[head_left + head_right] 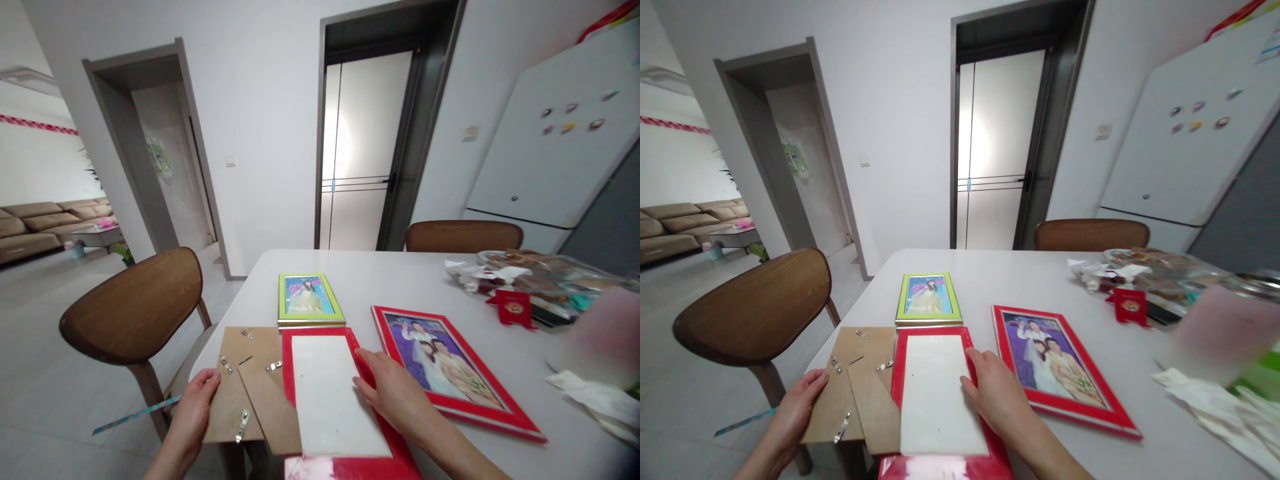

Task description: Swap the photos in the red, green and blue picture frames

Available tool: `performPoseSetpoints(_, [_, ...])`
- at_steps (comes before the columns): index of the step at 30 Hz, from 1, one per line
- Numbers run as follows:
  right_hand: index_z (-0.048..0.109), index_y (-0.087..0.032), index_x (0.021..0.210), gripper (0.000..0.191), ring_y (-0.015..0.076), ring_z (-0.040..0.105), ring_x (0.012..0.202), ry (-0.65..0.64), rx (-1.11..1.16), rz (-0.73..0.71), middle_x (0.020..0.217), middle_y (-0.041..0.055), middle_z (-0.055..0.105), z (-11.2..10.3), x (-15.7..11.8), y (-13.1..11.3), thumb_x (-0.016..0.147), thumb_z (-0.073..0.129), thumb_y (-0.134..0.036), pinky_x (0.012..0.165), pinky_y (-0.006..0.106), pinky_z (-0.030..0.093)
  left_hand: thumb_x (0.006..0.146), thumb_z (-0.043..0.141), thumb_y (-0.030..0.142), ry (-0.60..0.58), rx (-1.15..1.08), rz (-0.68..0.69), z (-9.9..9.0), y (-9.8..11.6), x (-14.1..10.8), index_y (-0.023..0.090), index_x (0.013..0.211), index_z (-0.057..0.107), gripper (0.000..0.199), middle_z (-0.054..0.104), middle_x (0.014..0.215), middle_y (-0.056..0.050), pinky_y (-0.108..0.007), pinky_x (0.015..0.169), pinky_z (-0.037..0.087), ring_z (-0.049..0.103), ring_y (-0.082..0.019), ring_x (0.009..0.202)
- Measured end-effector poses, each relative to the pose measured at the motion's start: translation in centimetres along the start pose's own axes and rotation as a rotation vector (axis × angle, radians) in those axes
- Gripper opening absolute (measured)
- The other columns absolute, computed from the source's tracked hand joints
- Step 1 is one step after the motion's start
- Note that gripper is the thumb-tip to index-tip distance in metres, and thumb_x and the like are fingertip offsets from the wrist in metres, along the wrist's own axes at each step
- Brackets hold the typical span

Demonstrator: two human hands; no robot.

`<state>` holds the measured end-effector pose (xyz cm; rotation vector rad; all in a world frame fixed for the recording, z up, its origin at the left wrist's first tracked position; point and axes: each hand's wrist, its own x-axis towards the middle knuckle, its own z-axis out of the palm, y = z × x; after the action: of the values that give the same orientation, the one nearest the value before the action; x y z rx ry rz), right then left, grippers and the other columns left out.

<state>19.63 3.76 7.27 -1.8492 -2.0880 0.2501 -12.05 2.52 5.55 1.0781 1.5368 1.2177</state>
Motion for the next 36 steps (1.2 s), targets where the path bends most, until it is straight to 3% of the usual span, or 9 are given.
performPoseSetpoints(9, [0.042,-0.01,0.116,0.048,0.0227,0.057,0.081,-0.02,-0.022,0.052,0.091,0.0139,0.059,1.2,0.9,0.6,0.067,0.04,-0.013,0.069,0.029,0.039,0.06,0.05,0.043,0.135,0.424,0.115,-2.9,-0.6,1.9,0.019,0.07,0.052,0.026,0.053,0.046,0.005,-0.025,0.047,0.037,0.053,-0.018,0.048])
performPoseSetpoints(13, [0.035,-0.008,0.121,0.058,0.0218,0.056,0.086,0.018,0.139,0.087,0.097,0.0146,0.059,0.8,1.1,1.0,0.063,0.042,-0.013,0.073,0.029,0.039,0.062,0.05,0.037,0.197,0.583,0.232,-2.4,-0.1,1.5,0.018,0.084,0.054,0.029,0.061,0.077,-0.005,-0.037,0.07,0.041,0.057,-0.025,0.074])
performPoseSetpoints(18, [0.021,-0.013,0.127,0.064,0.0167,0.06,0.063,-0.082,0.757,0.24,0.08,0.0058,0.064,-0.5,0.8,0.1,0.065,0.037,-0.016,0.06,0.027,0.045,0.068,0.047,0.028,0.088,0.62,0.424,2.2,0.9,-1.7,0.017,0.098,0.052,0.033,0.054,0.108,-0.008,-0.037,0.093,0.033,0.047,-0.022,0.105])
performPoseSetpoints(21, [0.006,-0.017,0.131,0.071,0.0165,0.061,0.055,-0.164,1.203,0.321,0.074,0.0031,0.065,-1.4,0.2,-0.7,0.067,0.037,-0.019,0.055,0.029,0.047,0.073,0.045,0.025,-0.143,0.634,0.602,6.8,1.4,-4.7,0.017,0.106,0.048,0.034,0.049,0.118,-0.011,-0.041,0.093,0.034,0.043,-0.023,0.111])
performPoseSetpoints(24, [0.004,-0.018,0.133,0.078,0.0176,0.062,0.058,-0.162,1.347,0.349,0.074,0.003,0.066,-2.2,-0.4,-1.4,0.067,0.045,-0.021,0.057,0.031,0.048,0.066,0.057,0.03,-0.368,0.64,0.791,11.2,1.8,-7.0,0.012,0.113,0.044,0.052,0.042,0.125,-0.017,-0.045,0.092,0.036,0.038,-0.029,0.115])
performPoseSetpoints(28, [0.008,-0.021,0.132,0.079,0.0166,0.062,0.065,-0.149,1.356,0.285,0.085,0.004,0.066,-3.0,-0.7,-2.0,0.067,0.053,-0.027,0.06,0.029,0.047,0.06,0.059,0.021,-0.41,0.651,0.98,14.5,2.6,-8.1,0.005,0.113,0.043,0.057,0.043,0.122,-0.023,-0.049,0.087,0.04,0.041,-0.034,0.11])
performPoseSetpoints(32, [0.011,-0.019,0.131,0.077,0.0129,0.057,0.055,-0.135,1.209,0.255,0.071,-0.0011,0.062,-2.5,-0.4,-1.3,0.068,0.053,-0.032,0.051,0.023,0.043,0.058,0.043,0.005,-0.34,0.603,1.111,13.9,3.8,-7.9,0.01,0.111,0.043,0.054,0.059,0.1,-0.015,-0.038,0.075,0.049,0.055,-0.025,0.089])
performPoseSetpoints(34, [0.017,-0.015,0.13,0.072,0.0119,0.055,0.052,-0.086,1.011,0.237,0.064,-0.0033,0.059,-1.9,0.0,-0.5,0.068,0.049,-0.03,0.048,0.022,0.041,0.06,0.04,0.004,-0.217,0.529,1.044,12.5,4.3,-7.7,0.012,0.113,0.041,0.053,0.059,0.096,-0.012,-0.034,0.074,0.049,0.056,-0.022,0.087])
performPoseSetpoints(36, [0.026,-0.011,0.127,0.064,0.0126,0.055,0.054,-0.031,0.748,0.2,0.064,-0.002,0.058,-1.4,0.5,0.4,0.069,0.046,-0.028,0.051,0.022,0.04,0.066,0.041,0.007,-0.067,0.45,0.855,10.6,4.5,-7.3,0.015,0.114,0.04,0.049,0.058,0.099,-0.011,-0.03,0.073,0.049,0.056,-0.02,0.088])
